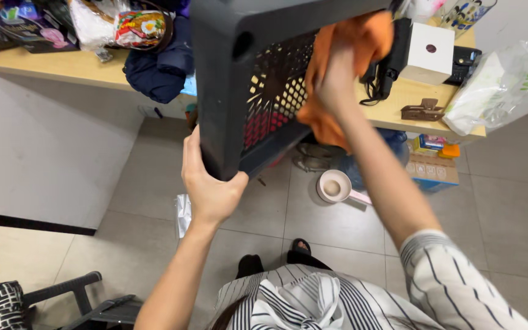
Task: The person assembles a black plastic storage rack by snapping together side panels and shelves, then wipes the surfaces with an orange cloth. After assembly, the person places several packaged items into the top shelf of the rack.
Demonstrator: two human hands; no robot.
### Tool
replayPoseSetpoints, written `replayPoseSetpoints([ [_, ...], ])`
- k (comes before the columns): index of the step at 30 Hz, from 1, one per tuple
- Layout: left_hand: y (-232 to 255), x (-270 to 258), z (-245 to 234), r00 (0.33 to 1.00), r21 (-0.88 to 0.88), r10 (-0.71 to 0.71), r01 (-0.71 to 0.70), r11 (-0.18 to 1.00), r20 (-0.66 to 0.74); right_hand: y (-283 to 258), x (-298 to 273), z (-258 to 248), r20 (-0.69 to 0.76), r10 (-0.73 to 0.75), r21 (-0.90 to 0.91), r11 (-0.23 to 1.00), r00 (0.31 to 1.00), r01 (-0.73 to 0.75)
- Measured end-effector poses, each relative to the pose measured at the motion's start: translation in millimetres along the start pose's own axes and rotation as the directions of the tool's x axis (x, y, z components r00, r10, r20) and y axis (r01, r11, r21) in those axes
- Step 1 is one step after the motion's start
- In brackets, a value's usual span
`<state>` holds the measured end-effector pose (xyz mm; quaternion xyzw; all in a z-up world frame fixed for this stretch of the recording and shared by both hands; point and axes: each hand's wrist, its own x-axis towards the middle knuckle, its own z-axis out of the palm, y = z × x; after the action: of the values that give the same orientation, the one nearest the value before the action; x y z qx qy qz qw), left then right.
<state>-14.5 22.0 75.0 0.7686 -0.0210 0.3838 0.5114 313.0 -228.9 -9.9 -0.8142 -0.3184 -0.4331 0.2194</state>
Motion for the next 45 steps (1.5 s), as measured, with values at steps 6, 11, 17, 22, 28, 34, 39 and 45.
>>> replayPoseSetpoints([
  [6, -9, 0, 6, 0.991, -0.199, -0.13, 0.119, 0.973, -0.041, -50, -100, 13, 0.228, 0.187, 0.149, 0.963, 0.956, -0.224],
  [11, -22, -13, 6, 0.984, -0.135, -0.177, 0.175, 0.975, -0.005, -62, -106, 6, 0.627, 0.355, -0.103, 0.92, 0.693, -0.378],
  [17, -43, -11, 24, 0.966, -0.164, -0.231, 0.21, 0.964, -0.118, -175, -127, -4, 0.718, 0.245, 0.362, 0.668, 0.652, -0.65],
  [22, -56, -15, 10, 0.964, -0.294, -0.259, 0.229, 0.928, -0.067, -187, -112, -35, 0.656, -0.003, 0.338, 0.895, 0.755, -0.29],
  [28, -51, -19, -7, 0.94, -0.336, -0.334, 0.296, 0.894, -0.062, -75, -48, -50, 0.695, 0.033, -0.083, 0.996, 0.719, 0.034],
  [34, -40, -25, -6, 0.925, -0.345, -0.378, 0.348, 0.871, -0.022, -69, 21, -40, 0.306, -0.054, -0.016, 0.998, 0.951, 0.062],
  [39, -49, -38, -2, 0.924, -0.362, -0.379, 0.337, 0.869, -0.051, -62, -19, -16, 0.283, -0.035, -0.143, 0.987, 0.958, 0.078],
  [45, -67, -46, -2, 0.859, -0.357, -0.497, 0.429, 0.83, -0.122, -29, -84, -50, 0.534, 0.257, 0.102, 0.926, 0.805, -0.364],
])
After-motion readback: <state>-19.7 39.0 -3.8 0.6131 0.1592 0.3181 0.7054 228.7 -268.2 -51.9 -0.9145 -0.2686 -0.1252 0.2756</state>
